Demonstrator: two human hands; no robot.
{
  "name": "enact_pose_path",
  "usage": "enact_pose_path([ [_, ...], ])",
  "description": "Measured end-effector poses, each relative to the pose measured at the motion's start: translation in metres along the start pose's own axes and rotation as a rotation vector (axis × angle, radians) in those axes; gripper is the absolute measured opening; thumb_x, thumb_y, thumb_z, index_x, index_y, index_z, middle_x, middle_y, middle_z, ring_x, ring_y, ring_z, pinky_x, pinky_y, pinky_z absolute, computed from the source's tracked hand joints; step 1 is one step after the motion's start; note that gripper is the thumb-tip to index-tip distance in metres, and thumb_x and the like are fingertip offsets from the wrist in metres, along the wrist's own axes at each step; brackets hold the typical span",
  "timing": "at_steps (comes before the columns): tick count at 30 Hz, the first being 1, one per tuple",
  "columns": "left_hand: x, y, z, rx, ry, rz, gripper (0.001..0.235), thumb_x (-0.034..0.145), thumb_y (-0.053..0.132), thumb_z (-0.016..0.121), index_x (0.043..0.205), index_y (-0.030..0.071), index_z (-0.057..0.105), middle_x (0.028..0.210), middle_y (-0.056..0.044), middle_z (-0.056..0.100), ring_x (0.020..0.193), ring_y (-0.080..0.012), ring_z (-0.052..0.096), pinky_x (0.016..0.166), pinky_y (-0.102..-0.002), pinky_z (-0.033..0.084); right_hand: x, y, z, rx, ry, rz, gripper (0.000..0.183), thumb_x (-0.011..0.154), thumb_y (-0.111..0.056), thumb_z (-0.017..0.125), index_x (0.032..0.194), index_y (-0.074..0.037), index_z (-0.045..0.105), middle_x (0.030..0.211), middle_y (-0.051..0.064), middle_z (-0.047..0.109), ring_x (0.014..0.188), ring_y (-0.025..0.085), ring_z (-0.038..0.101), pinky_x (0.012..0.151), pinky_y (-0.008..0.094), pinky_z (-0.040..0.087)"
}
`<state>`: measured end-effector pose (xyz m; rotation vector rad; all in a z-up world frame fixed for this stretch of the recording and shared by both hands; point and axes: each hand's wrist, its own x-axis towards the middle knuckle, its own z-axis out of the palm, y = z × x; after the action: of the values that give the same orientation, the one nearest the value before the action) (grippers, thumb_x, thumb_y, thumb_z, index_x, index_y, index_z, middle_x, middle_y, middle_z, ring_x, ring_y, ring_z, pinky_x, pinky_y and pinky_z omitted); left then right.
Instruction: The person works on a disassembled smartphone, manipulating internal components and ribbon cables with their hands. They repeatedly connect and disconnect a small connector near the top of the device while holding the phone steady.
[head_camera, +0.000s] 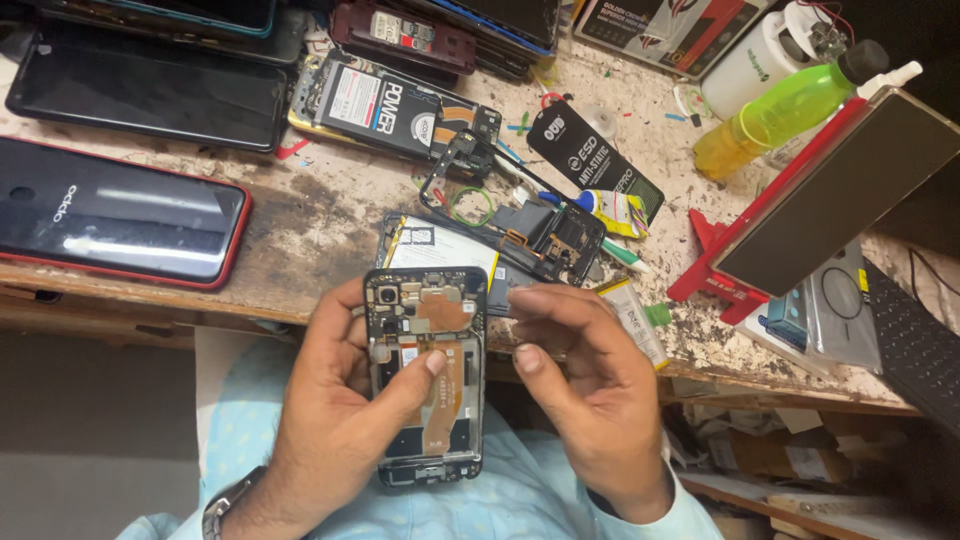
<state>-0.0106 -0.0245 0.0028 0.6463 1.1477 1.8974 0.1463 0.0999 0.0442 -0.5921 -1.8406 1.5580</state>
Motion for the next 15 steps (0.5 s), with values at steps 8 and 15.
enact_pose_path([
  [8, -0.006, -0.004, 0.005, 0.098, -0.007, 0.022, 0.054, 0.090, -0.005, 0.065, 0.138, 0.001, 0.041, 0.117, -0.012, 0.070, 0.107, -0.0133, 0.068, 0.093, -0.030, 0.056, 0.000, -0.002, 0.004, -0.100, -0.036, -0.087, 0.027, 0.097, 0.006, 0.064, 0.124, 0.005, 0.064, 0.134, 0.014, 0.059, 0.127, 0.020, 0.061, 0.111, 0.033, 0.050],
  [15, -0.003, 0.005, 0.014, 0.097, 0.006, 0.013, 0.055, 0.090, -0.004, 0.066, 0.139, 0.000, 0.042, 0.115, -0.012, 0.070, 0.106, -0.0137, 0.068, 0.093, -0.030, 0.056, -0.005, 0.004, 0.007, -0.142, -0.012, -0.083, 0.032, 0.095, 0.005, 0.066, 0.127, 0.005, 0.065, 0.136, 0.015, 0.060, 0.129, 0.022, 0.060, 0.111, 0.034, 0.049],
])
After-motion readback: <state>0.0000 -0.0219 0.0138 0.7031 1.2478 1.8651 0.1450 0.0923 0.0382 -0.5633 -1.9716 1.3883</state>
